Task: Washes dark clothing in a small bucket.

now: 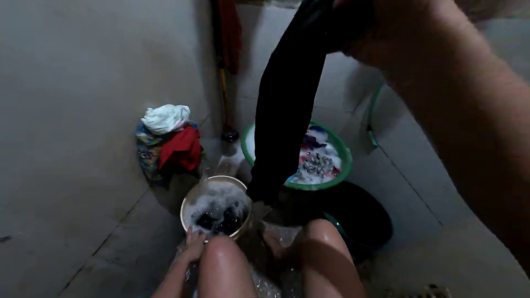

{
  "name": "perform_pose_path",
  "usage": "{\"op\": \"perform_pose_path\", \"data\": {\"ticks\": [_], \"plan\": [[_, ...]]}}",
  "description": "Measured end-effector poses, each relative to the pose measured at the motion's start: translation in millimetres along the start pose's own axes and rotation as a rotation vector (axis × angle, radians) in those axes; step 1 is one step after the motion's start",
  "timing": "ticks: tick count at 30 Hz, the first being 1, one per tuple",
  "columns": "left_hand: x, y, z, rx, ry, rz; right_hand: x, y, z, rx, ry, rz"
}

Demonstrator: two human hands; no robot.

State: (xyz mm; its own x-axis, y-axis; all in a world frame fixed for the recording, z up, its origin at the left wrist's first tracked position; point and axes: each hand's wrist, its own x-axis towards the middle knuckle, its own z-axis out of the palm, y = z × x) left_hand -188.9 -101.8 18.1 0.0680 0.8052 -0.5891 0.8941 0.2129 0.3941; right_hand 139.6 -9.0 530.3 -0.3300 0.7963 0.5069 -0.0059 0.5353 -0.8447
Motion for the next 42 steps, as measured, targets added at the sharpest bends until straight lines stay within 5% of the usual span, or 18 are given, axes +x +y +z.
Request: {"op": "perform_pose_path", "data": {"ticks": [2,10,17,31,40,42], "plan": [[2.1,-1.3,3.0,0.006,0.015,0.001,-42.2,-14.0,35.7,-0.161,0.298,0.19],[-4.4,1.1,0.4,-0.037,0.033,-0.008,-104.3,61.7,-2.3,-0.247,0.168,0.385],[-0.5,-1.0,1.8,-0.001,0.037,0.04,-131.2,84.6,-25.6,-0.212,0.198,0.502],[-0.7,-6.7,7.6,-0.037,0.095,0.043,-133.6,89.0,-14.9,-0.118,0.17,0.504],[2.8,-7.9,7.3,-0.016,0.076,0.047,-63.2,16.5,24.6,0.09,0.266,0.235],[-0.2,-4.3,6.2,-0.027,0.071,0.049,-63.3,-5.3,45.8,-0.036,0.34,0.197]]}}
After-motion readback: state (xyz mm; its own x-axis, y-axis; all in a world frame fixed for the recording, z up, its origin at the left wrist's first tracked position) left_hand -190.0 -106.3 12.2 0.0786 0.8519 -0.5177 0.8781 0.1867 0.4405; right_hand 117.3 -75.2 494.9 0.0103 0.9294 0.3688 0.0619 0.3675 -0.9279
